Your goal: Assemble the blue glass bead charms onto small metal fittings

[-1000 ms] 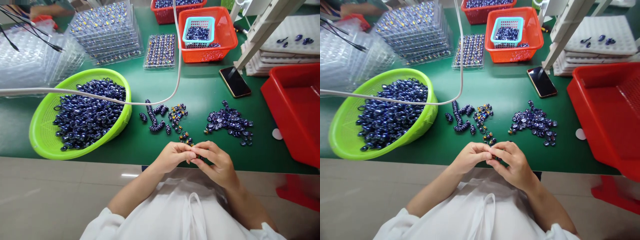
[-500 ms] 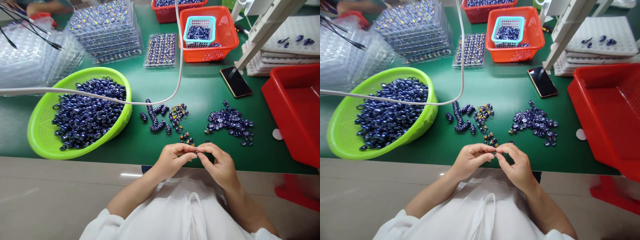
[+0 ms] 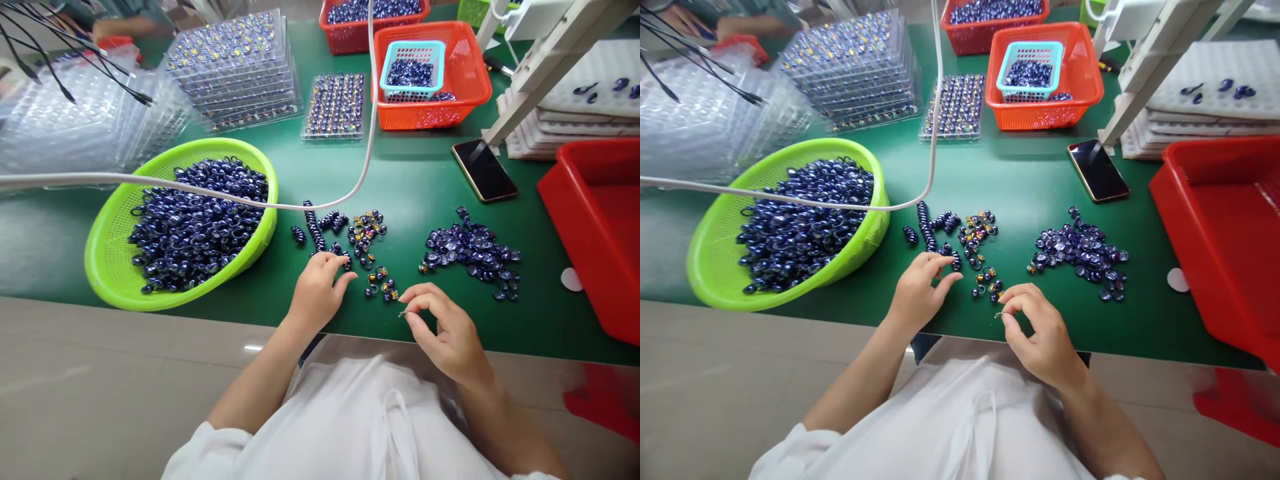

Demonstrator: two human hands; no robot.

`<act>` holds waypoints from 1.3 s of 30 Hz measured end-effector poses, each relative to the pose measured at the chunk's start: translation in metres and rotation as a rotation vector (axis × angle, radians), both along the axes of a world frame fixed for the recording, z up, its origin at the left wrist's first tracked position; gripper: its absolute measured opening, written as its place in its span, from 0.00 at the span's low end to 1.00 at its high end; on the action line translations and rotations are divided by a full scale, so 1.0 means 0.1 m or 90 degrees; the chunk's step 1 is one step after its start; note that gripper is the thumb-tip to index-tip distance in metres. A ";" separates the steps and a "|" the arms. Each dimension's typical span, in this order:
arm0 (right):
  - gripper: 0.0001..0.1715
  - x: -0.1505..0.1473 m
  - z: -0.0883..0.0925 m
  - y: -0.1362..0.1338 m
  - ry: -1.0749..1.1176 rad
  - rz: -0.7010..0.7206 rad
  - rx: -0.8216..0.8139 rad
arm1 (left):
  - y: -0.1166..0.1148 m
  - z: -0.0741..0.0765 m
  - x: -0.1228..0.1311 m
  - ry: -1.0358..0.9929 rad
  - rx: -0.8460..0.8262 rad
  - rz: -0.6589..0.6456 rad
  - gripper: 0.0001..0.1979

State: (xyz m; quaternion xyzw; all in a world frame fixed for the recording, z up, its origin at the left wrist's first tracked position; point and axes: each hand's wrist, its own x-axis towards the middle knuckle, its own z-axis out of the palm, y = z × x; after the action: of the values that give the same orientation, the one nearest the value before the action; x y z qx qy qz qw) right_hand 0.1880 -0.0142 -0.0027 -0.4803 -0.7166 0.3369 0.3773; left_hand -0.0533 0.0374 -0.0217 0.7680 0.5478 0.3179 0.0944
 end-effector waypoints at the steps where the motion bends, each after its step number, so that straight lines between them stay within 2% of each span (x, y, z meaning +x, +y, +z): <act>1: 0.08 -0.01 -0.01 0.00 0.005 0.002 -0.001 | 0.03 -0.04 -0.01 0.029 0.003 0.012 0.10; 6: 0.08 -0.05 -0.04 -0.01 0.017 0.000 -0.013 | 0.08 -0.13 0.04 0.079 0.003 0.014 0.06; 15: 0.08 -0.05 -0.06 0.00 0.017 0.006 -0.025 | 0.05 -0.03 -0.06 0.030 -0.005 -0.001 0.11; 17: 0.08 -0.06 -0.06 -0.01 0.025 -0.003 -0.030 | 0.01 0.02 -0.05 -0.041 -0.005 0.019 0.11; 19: 0.08 -0.08 -0.06 -0.02 0.048 -0.025 -0.032 | -0.05 0.08 0.01 -0.168 -0.046 0.037 0.09; 24: 0.09 -0.24 -0.03 -0.04 0.119 -0.006 0.005 | -0.16 0.17 0.33 -0.639 -0.326 0.066 0.03; 28: 0.10 -0.34 -0.03 -0.04 0.120 -0.041 0.028 | -0.17 0.17 0.54 -0.855 -0.469 0.069 0.05; 33: 0.09 -0.32 -0.03 -0.04 0.105 -0.098 0.039 | -0.21 0.17 0.63 -0.945 -0.513 0.062 0.06; 39: 0.10 -0.30 -0.03 -0.03 0.024 -0.110 0.103 | -0.24 0.17 0.65 -0.861 -0.482 0.049 0.08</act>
State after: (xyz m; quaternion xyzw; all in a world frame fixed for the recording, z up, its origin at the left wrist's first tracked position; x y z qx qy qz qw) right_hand 0.1581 -0.0172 -0.0057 -0.5021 -0.6900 0.2530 0.4558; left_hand 0.0120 0.0136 -0.0048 0.3032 0.4686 0.5119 0.6530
